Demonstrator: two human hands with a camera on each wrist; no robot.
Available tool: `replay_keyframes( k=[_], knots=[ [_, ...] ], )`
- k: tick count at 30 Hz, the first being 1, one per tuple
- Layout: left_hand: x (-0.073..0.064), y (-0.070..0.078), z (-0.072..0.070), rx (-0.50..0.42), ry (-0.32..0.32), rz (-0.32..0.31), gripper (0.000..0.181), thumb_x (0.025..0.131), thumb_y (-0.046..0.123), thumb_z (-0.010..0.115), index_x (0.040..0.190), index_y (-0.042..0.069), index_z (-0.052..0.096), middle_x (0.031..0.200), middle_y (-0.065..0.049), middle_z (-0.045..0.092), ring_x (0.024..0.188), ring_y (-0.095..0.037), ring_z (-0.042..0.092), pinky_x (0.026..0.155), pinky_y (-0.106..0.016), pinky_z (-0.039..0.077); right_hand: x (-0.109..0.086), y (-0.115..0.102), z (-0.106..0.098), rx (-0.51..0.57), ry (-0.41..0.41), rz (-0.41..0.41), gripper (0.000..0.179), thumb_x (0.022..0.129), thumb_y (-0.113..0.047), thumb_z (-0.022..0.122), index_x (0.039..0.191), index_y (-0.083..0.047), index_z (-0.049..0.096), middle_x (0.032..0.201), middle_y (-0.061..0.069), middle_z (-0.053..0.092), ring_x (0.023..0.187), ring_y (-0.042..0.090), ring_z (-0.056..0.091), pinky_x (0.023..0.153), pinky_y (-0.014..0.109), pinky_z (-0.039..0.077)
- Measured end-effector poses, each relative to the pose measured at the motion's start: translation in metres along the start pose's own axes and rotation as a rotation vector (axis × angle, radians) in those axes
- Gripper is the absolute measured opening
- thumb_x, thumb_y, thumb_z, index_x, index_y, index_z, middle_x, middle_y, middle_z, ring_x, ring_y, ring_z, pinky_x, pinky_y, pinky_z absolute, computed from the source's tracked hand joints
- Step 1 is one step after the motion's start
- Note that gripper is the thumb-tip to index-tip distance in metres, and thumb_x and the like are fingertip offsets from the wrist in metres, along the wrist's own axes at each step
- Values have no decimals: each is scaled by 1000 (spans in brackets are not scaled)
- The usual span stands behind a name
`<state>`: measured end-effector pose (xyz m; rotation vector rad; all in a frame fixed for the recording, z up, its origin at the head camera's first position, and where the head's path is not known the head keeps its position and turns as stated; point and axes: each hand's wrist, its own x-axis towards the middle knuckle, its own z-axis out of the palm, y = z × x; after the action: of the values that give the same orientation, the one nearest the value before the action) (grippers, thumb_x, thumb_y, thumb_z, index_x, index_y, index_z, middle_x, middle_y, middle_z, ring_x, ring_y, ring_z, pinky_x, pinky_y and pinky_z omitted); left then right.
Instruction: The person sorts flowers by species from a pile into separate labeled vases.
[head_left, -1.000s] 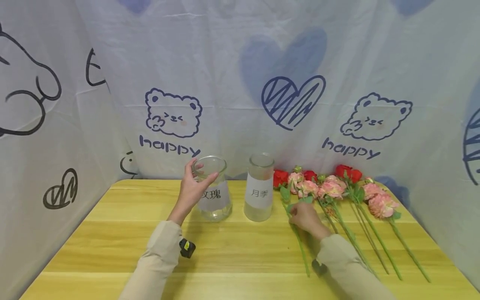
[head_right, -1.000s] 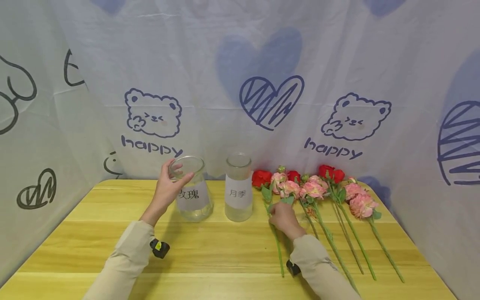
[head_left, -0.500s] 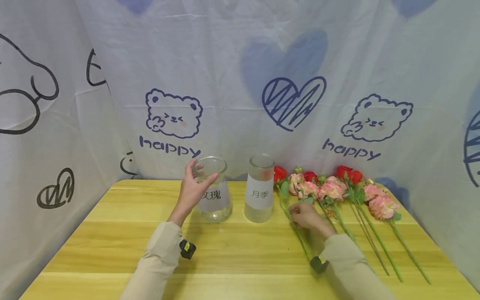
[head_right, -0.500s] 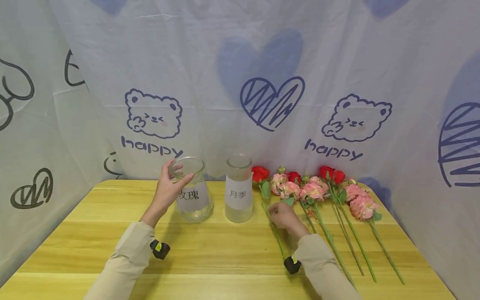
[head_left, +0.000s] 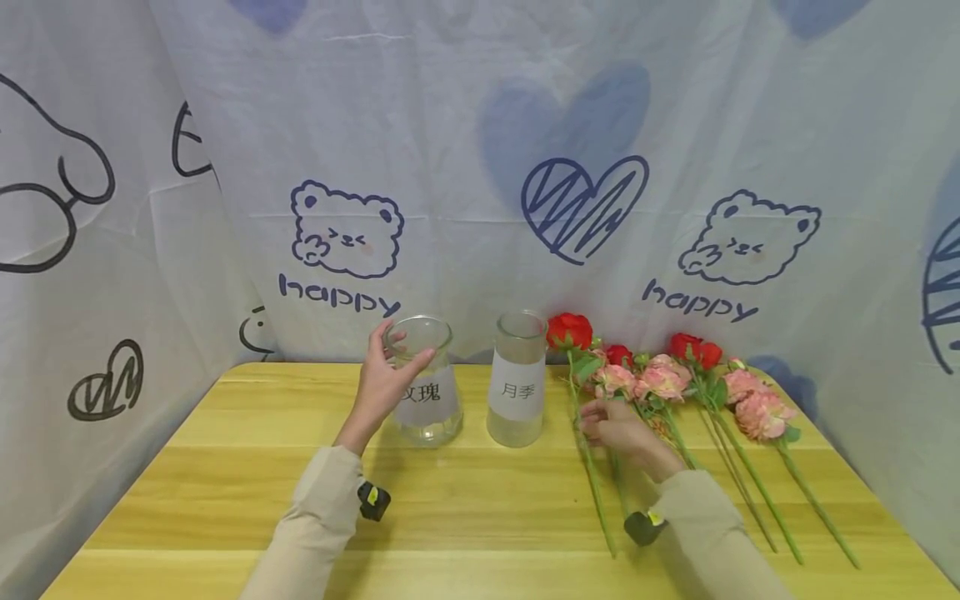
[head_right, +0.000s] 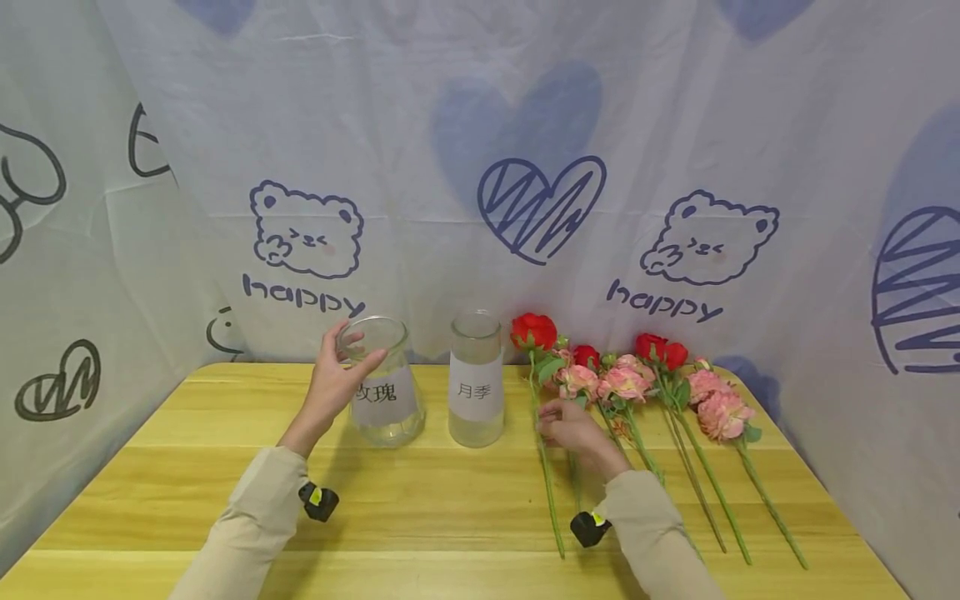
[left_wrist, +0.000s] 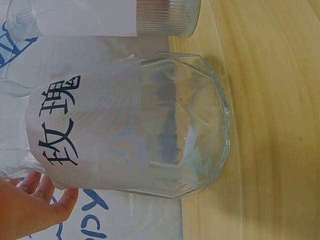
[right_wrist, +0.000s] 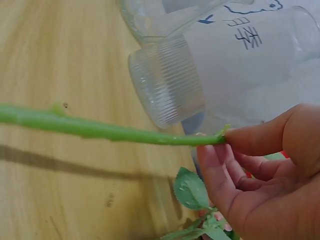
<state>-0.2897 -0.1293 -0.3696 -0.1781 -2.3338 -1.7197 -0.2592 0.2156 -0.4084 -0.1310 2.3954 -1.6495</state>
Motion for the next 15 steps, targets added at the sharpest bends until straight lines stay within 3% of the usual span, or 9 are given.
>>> replay_keyframes(
  k=[9,15],
  knots=[
    [1,-2,2,-17,13,17,89,85,37,73,152,12,19,146,-11,40,129,-34,36,100,-52,40,-3,-7,-10,79,124,-60,36,96,3,52,126,20,41,111,23,54,94,26,59,80,37,55],
    [0,-3,3,-13,21,13,90,85,37,73,152,11,19,146,-11,41,129,-34,37,99,-53,40,-4,-11,-14,223,205,-73,29,96,3,51,121,14,41,104,11,51,87,11,55,78,29,54]
  ],
)
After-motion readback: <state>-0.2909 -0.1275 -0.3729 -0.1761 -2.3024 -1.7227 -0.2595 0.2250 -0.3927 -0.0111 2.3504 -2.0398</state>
